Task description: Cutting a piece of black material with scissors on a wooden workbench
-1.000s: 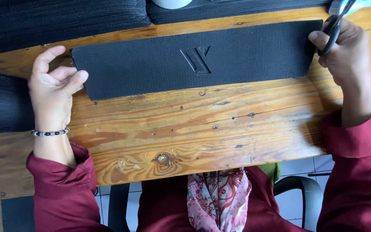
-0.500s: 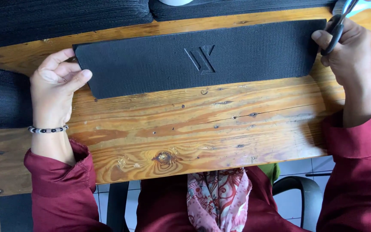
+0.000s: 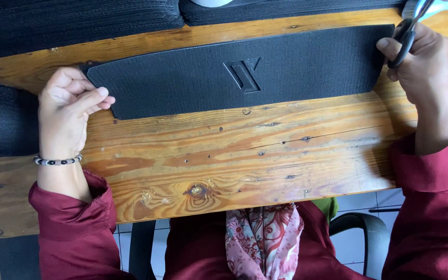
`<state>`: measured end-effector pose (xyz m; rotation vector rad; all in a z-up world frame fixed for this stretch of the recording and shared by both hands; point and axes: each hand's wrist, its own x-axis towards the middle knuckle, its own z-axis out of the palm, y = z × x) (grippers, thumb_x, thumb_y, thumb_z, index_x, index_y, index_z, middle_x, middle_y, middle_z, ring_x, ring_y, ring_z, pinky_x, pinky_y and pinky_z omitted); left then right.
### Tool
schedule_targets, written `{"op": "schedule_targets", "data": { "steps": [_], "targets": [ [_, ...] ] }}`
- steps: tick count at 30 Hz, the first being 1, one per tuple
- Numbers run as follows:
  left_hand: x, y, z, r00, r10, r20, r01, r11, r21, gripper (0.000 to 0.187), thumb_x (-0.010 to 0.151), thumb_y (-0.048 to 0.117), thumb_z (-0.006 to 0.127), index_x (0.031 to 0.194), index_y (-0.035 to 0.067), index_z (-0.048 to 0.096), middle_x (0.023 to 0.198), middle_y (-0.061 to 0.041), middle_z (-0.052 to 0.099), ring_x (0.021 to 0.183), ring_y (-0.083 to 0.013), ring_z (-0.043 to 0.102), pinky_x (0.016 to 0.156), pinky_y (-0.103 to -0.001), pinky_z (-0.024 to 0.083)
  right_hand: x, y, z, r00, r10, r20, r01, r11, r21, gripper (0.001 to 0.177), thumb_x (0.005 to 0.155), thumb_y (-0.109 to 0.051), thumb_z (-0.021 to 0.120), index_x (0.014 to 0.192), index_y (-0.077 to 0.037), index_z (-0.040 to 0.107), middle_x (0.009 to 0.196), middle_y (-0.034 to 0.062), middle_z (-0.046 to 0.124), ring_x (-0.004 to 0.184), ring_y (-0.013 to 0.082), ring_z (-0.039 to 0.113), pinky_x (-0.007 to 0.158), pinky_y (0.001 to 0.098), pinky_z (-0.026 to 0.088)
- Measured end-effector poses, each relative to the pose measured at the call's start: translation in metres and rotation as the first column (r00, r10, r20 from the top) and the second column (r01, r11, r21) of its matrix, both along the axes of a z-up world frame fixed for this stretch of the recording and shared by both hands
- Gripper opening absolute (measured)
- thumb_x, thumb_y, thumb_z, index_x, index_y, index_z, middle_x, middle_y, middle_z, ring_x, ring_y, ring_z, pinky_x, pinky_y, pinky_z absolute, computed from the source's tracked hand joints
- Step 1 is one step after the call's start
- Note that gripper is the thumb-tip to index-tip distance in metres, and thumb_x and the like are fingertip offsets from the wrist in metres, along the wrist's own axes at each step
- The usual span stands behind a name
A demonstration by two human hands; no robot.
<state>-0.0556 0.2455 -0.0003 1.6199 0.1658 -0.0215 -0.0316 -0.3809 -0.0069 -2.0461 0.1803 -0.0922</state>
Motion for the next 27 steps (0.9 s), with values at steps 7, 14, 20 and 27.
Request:
{"op": "schedule_targets", "data": {
  "steps": [7,14,20,27],
  "targets": [
    [0.000,-0.004,-0.002,0.988,0.008,0.157,-0.035,0.984,0.172,0.024,0.116,0.023,0.066,0.128,0.008,0.052,0.085,-0.009,0.062,0.070,-0.0201,0.072,0.056,-0.021,0.056,-0.001,-0.003,-0.001,1.000,-0.005,-0.005,0.005,1.000,0.010,0.027,0.115,-0.013,0.072,0.100,-0.016,0.051,0.078,-0.0023,0.048,0.054,0.0061,0.042,0.046,0.0181,0.033],
    [0.000,-0.008,-0.005,0.971,0.045,0.236,-0.102,0.967,0.235,0.012,0.120,0.011,0.062,0.117,0.002,0.054,0.087,-0.013,0.062,0.066,-0.0240,0.072,0.047,-0.022,0.050,0.000,-0.005,-0.004,1.000,0.024,0.007,-0.025,0.999,0.034,0.028,0.116,-0.011,0.070,0.098,-0.016,0.050,0.076,-0.0018,0.048,0.052,0.0060,0.042,0.045,0.0187,0.029],
    [-0.002,-0.010,-0.002,0.960,0.018,0.278,-0.114,0.935,0.334,0.012,0.121,0.009,0.061,0.122,-0.002,0.055,0.083,-0.014,0.061,0.061,-0.0210,0.067,0.044,-0.022,0.043,-0.002,-0.001,0.000,1.000,0.019,-0.004,-0.019,1.000,0.013,0.028,0.116,-0.011,0.070,0.097,-0.016,0.049,0.078,-0.0008,0.049,0.052,0.0065,0.041,0.045,0.0191,0.030],
    [-0.021,0.027,-0.006,0.918,-0.243,0.313,-0.165,0.484,0.859,0.006,0.116,0.002,0.077,0.119,-0.003,0.075,0.101,-0.015,0.067,0.075,-0.0251,0.062,0.069,-0.038,0.046,-0.010,0.008,-0.001,0.999,0.013,-0.036,-0.011,0.999,0.053,0.021,0.103,-0.021,0.076,0.098,-0.020,0.056,0.074,-0.0108,0.043,0.063,0.0007,0.034,0.055,0.0209,0.023]
  ]
}}
